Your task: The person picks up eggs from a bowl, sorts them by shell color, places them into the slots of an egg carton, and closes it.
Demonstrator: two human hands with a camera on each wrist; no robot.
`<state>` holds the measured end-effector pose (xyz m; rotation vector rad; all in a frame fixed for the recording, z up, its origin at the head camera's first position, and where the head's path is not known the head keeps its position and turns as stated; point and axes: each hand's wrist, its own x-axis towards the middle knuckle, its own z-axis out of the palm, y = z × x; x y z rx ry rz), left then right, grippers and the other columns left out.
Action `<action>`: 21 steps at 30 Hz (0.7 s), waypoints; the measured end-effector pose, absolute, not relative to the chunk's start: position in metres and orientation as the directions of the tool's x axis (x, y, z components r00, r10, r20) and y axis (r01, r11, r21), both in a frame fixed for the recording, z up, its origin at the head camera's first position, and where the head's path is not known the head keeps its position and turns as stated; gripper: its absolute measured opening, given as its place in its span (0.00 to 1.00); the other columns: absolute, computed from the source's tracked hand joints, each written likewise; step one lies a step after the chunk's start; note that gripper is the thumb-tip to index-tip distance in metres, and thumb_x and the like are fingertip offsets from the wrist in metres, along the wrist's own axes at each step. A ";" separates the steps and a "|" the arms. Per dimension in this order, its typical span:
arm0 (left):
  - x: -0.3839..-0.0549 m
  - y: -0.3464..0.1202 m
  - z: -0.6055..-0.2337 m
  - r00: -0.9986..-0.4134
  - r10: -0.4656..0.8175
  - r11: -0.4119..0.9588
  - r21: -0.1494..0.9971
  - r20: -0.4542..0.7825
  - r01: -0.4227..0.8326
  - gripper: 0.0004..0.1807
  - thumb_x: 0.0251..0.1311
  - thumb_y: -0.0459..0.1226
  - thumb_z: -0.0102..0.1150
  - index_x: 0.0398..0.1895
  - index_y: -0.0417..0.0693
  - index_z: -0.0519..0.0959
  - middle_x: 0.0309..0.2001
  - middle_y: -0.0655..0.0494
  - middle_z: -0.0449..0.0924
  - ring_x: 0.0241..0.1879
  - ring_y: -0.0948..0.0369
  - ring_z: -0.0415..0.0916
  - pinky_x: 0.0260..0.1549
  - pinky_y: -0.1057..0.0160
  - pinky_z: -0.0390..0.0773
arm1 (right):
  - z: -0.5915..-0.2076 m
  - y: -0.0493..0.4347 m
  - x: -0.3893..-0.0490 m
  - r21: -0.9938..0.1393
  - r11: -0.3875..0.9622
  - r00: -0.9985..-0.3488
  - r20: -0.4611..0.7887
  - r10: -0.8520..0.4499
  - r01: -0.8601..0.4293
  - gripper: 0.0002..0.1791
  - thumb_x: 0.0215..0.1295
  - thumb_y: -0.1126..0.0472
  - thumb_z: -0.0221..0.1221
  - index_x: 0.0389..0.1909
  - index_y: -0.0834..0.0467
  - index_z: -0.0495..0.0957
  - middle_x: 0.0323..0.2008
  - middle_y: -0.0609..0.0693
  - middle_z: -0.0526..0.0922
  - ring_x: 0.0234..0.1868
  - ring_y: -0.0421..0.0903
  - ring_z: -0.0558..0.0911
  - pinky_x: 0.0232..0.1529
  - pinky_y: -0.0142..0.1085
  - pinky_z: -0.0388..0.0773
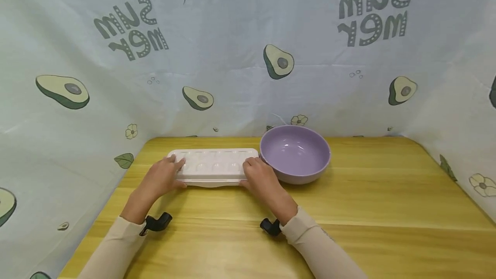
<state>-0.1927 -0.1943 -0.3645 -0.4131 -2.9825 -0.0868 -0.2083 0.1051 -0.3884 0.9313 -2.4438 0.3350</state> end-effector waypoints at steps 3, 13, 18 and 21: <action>-0.192 -0.196 -0.361 -0.960 0.255 0.964 0.049 0.118 0.262 0.42 0.42 0.46 0.77 0.62 0.38 0.73 0.60 0.29 0.69 0.58 0.33 0.69 0.57 0.42 0.70 | -0.387 0.103 -0.207 -0.066 0.729 -0.644 0.528 -0.554 -0.681 0.24 0.44 0.55 0.76 0.37 0.65 0.79 0.42 0.56 0.82 0.43 0.52 0.80 0.44 0.42 0.79; -0.193 -0.205 -0.363 -0.950 0.280 0.954 0.067 0.138 0.291 0.41 0.44 0.45 0.76 0.63 0.39 0.73 0.61 0.30 0.70 0.57 0.34 0.69 0.56 0.42 0.71 | -0.388 0.101 -0.203 -0.102 0.730 -0.669 0.500 -0.550 -0.676 0.26 0.50 0.57 0.73 0.46 0.68 0.78 0.49 0.59 0.80 0.51 0.53 0.78 0.52 0.43 0.77; -0.190 -0.213 -0.364 -0.950 0.284 0.950 0.093 0.130 0.297 0.39 0.48 0.47 0.73 0.63 0.40 0.73 0.62 0.29 0.67 0.60 0.32 0.66 0.57 0.40 0.69 | -0.385 0.105 -0.199 -0.156 0.705 -0.678 0.475 -0.561 -0.692 0.25 0.54 0.58 0.71 0.50 0.67 0.78 0.52 0.59 0.79 0.53 0.54 0.78 0.55 0.43 0.76; -0.187 -0.216 -0.364 -0.948 0.285 0.948 0.104 0.138 0.300 0.36 0.51 0.49 0.71 0.62 0.40 0.74 0.62 0.30 0.68 0.60 0.35 0.67 0.56 0.39 0.70 | -0.379 0.106 -0.196 -0.166 0.692 -0.671 0.478 -0.567 -0.703 0.25 0.55 0.59 0.70 0.51 0.67 0.79 0.52 0.59 0.79 0.54 0.54 0.78 0.54 0.43 0.77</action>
